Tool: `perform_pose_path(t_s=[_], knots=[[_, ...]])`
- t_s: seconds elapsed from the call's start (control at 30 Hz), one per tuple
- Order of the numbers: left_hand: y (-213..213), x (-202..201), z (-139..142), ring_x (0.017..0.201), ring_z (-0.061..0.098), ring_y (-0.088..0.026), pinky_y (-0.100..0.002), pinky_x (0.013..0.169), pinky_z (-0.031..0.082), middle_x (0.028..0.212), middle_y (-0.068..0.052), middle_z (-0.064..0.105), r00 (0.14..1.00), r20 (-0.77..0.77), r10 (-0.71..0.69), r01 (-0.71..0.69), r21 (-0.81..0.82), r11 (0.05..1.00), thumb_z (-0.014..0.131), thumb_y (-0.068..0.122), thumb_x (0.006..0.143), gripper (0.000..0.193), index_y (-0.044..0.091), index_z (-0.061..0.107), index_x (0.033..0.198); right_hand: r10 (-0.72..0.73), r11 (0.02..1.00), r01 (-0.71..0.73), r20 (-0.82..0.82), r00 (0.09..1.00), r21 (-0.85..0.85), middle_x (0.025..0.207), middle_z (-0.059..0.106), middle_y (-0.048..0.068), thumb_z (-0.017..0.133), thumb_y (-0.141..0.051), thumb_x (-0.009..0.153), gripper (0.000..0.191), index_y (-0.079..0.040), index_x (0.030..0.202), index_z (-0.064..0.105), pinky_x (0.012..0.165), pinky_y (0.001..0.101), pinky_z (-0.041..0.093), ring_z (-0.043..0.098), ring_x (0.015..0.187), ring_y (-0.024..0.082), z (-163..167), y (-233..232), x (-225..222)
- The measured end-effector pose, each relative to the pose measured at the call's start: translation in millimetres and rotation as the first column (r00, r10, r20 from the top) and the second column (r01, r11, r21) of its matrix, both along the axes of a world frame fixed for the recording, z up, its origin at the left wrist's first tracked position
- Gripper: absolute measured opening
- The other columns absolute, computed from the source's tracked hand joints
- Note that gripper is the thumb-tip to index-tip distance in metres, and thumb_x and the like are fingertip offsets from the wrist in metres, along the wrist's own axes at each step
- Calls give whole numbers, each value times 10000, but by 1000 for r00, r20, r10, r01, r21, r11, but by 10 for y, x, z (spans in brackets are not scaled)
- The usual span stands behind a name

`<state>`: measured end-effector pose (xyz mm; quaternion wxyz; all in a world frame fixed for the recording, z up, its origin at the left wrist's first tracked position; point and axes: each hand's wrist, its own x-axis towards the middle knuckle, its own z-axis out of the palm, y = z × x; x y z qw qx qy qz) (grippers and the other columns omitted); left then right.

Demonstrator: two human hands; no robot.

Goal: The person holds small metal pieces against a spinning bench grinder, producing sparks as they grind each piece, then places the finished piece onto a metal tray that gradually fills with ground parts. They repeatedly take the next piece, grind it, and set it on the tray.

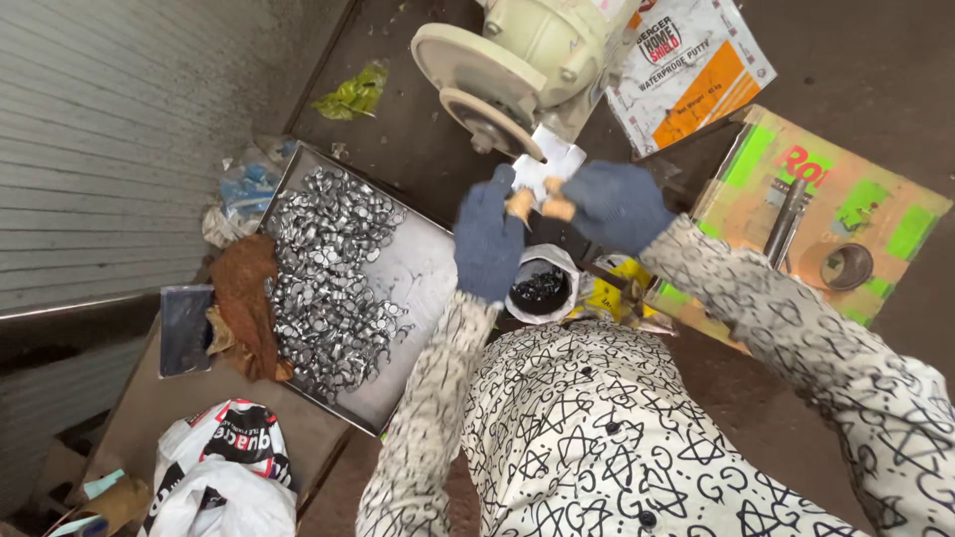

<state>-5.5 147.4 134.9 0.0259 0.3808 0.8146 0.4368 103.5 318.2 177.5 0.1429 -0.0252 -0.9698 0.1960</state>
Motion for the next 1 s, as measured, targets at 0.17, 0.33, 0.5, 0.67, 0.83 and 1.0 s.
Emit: perform_pose_path(t_s=[0.17, 0.33, 0.5, 0.67, 0.83, 1.0], knots=[[370, -344, -368, 842, 651, -278, -457, 741, 500, 905, -57, 619, 930, -333, -159, 6, -418, 908, 717, 248, 885, 292, 187, 659, 1164, -96, 995, 96, 15, 995, -36, 806, 636, 95, 695, -388, 967, 293, -122, 1084, 728, 615, 445, 492, 652, 752, 310, -214, 250, -117], [367, -249, -562, 834, 659, -268, -446, 724, 505, 890, -53, 622, 939, -324, -118, -46, -457, 888, 727, 243, 825, 386, 156, 642, 1192, 32, 999, -37, 163, 986, 26, 752, 617, 88, 699, -437, 948, 300, -141, 979, 728, 622, 452, 499, 647, 728, 302, -335, 518, -291], [378, -184, -575, 830, 665, -273, -464, 699, 496, 873, -67, 628, 936, -326, -132, 11, -347, 938, 722, 277, 865, 433, 90, 599, 1235, 220, 973, -224, 79, 972, 49, 772, 619, 65, 698, -463, 941, 326, -137, 947, 703, 645, 434, 506, 649, 749, 293, -358, 703, -432], [408, -220, -616, 821, 669, -270, -444, 727, 513, 880, -60, 630, 965, -255, -66, -62, -462, 885, 714, 236, 879, 359, 147, 610, 1210, 197, 980, -199, 90, 976, 11, 749, 615, 71, 711, -447, 937, 320, -142, 1032, 733, 620, 419, 501, 647, 736, 287, -359, 643, -369], [379, -134, -546, 768, 662, -269, -443, 678, 503, 853, -71, 631, 934, -343, -98, -61, -425, 903, 696, 210, 827, 445, 94, 622, 1249, 304, 950, -312, 131, 943, 37, 794, 631, 87, 726, -428, 939, 314, -149, 1082, 739, 651, 423, 512, 652, 757, 302, -351, 799, -537], [281, -74, -305, 857, 662, -253, -450, 755, 509, 918, -47, 652, 968, -202, -150, 58, -401, 914, 645, 192, 985, 217, 156, 648, 1199, -50, 990, 61, 90, 995, -125, 915, 663, 119, 735, -377, 1014, 348, -125, 1254, 733, 722, 420, 530, 668, 840, 313, -591, 473, -107]])
